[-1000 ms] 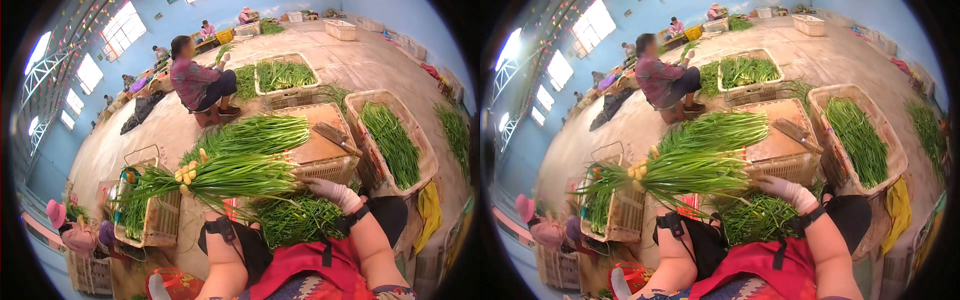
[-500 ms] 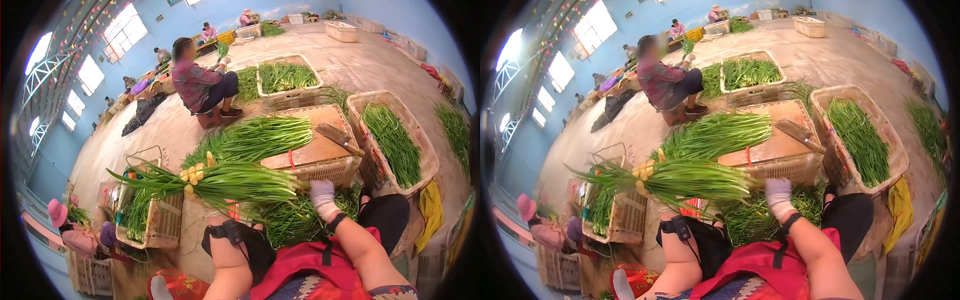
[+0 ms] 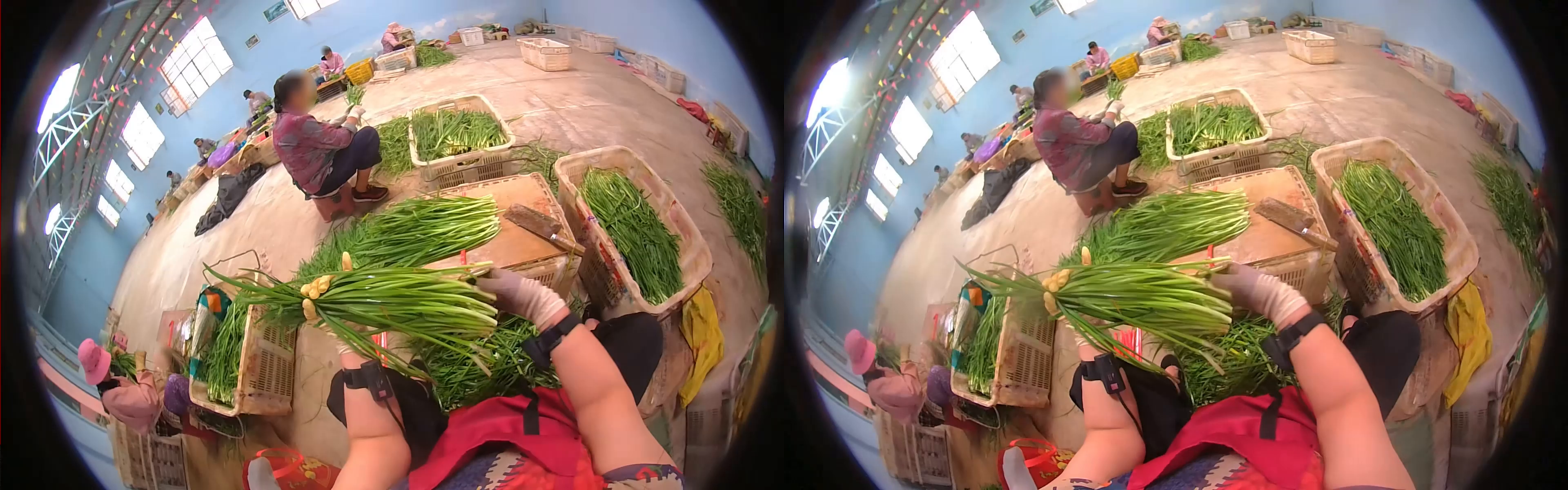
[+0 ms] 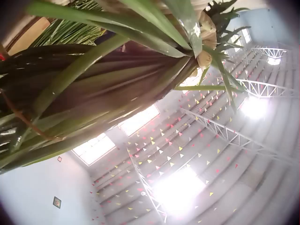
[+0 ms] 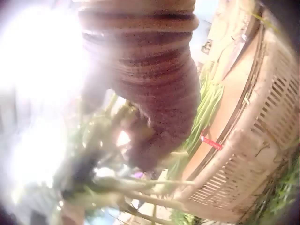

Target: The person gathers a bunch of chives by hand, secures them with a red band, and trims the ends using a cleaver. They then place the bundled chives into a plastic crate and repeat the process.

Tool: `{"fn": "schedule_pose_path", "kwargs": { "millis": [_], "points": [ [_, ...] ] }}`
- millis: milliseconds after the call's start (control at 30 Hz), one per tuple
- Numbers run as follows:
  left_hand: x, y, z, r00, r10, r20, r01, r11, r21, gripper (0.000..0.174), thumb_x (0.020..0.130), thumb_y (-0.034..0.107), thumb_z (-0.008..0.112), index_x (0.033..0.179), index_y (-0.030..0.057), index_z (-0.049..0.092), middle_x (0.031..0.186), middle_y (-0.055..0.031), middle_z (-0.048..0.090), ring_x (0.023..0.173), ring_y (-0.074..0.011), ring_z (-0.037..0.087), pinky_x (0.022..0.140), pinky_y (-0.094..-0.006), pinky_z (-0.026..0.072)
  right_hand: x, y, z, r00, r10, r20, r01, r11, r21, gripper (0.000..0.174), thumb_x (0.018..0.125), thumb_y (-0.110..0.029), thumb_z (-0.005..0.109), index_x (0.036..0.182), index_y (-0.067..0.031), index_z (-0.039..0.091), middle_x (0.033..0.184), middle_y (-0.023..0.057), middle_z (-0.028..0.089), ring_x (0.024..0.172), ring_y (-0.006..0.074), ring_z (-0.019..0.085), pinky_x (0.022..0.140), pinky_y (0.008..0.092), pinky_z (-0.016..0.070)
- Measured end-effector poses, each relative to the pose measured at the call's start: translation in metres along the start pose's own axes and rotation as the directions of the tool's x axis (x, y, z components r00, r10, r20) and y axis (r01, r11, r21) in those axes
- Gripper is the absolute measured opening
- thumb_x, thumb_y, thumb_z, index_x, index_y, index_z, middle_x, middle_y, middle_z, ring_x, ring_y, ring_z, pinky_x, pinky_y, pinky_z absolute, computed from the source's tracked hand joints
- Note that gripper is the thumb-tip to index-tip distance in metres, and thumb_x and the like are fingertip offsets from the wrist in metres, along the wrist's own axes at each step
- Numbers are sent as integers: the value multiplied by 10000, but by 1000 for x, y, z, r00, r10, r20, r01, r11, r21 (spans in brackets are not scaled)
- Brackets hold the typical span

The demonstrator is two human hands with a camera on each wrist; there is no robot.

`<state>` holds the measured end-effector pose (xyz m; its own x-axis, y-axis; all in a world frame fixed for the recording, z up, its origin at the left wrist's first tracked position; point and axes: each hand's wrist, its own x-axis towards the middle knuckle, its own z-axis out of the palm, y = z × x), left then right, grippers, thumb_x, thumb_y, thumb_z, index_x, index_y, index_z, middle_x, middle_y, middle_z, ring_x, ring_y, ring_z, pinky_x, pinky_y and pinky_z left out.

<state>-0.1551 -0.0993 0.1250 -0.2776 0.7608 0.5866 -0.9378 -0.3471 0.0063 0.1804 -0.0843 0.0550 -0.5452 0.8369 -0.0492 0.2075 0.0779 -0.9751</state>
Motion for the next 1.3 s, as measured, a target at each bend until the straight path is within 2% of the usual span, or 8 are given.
{"fn": "schedule_pose_path", "kwargs": {
  "millis": [133, 300, 400, 433, 700, 900, 1067, 1300],
  "points": [
    [-3, 10, -16, 989, 42, -139, -28, 994, 103, 105, 890, 247, 655, 882, 143, 663, 913, 5, 702, 911, -150, 663, 1229, -568, 176, -6, 75, -3, 928, 112, -356, 13, 944, 330, 223, 912, -140, 652, 1094, -10, 658, 931, 56, 679, 775, 181, 652, 680, 316, 554],
    [1, 23, -30, 988, 4, -153, 11, 995, 98, 95, 851, 219, 673, 829, 126, 681, 903, -18, 711, 872, -169, 669, 1220, -571, 198, -85, -12, 66, 969, 247, 16, -101, 333, 937, 339, 926, -275, 682, 1143, -25, 610, 936, 92, 684, 824, 201, 671, 727, 324, 562],
    [0, 22, -27, 981, 52, -188, -25, 989, 145, 111, 858, 225, 662, 819, 122, 673, 877, -27, 702, 866, -185, 668, 1208, -578, 220, -80, 5, 53, 812, 370, -452, -84, 840, 535, 374, 897, -318, 722, 1123, -36, 628, 923, 108, 685, 804, 204, 669, 713, 310, 553],
    [0, 22, -26, 976, 69, -205, -33, 985, 170, 118, 863, 227, 657, 814, 120, 669, 864, -25, 696, 867, -189, 666, 1202, -583, 229, -88, -12, 54, 722, 9, -692, 111, 986, 128, 504, 873, -337, 752, 1226, -13, 595, 988, 124, 690, 850, 198, 677, 748, 310, 551],
    [0, 9, -20, 971, 63, -229, -28, 988, 152, 133, 873, 244, 645, 812, 127, 655, 821, -14, 671, 846, -190, 654, 1167, -618, 263, -69, -39, 56, 817, -474, -330, 84, 663, -744, 229, 823, -161, 727, 1037, -94, 683, 878, 140, 683, 825, 337, 663, 716, 403, 536],
    [-1, 35, -26, 978, 60, -201, -28, 987, 155, 138, 880, 253, 636, 828, 130, 674, 828, -23, 690, 823, -189, 669, 1164, -613, 274, -111, 64, 16, 824, 178, -538, -390, 867, -310, 366, 882, -294, 676, 1163, -60, 650, 1033, 203, 672, 981, 346, 648, 870, 410, 508],
    [-10, 23, -7, 970, 38, -241, -11, 994, 111, 152, 871, 257, 632, 835, 128, 705, 842, -38, 717, 829, -201, 689, 1153, -633, 279, -109, -79, 61, 719, -359, -595, 108, 904, -414, 764, 787, -242, 775, 1427, -23, 420, 1295, 244, 561, 1071, 328, 632, 982, 401, 489],
    [-12, 20, 4, 953, 53, -299, -3, 986, 168, 103, 863, 187, 605, 896, 129, 683, 841, -17, 675, 818, -207, 661, 1116, -645, 336, -97, -64, 44, 768, -463, -442, 19, 707, -707, 169, 830, -192, 699, 981, -119, 691, 918, 152, 667, 883, 370, 646, 776, 450, 519]
  ]
}}
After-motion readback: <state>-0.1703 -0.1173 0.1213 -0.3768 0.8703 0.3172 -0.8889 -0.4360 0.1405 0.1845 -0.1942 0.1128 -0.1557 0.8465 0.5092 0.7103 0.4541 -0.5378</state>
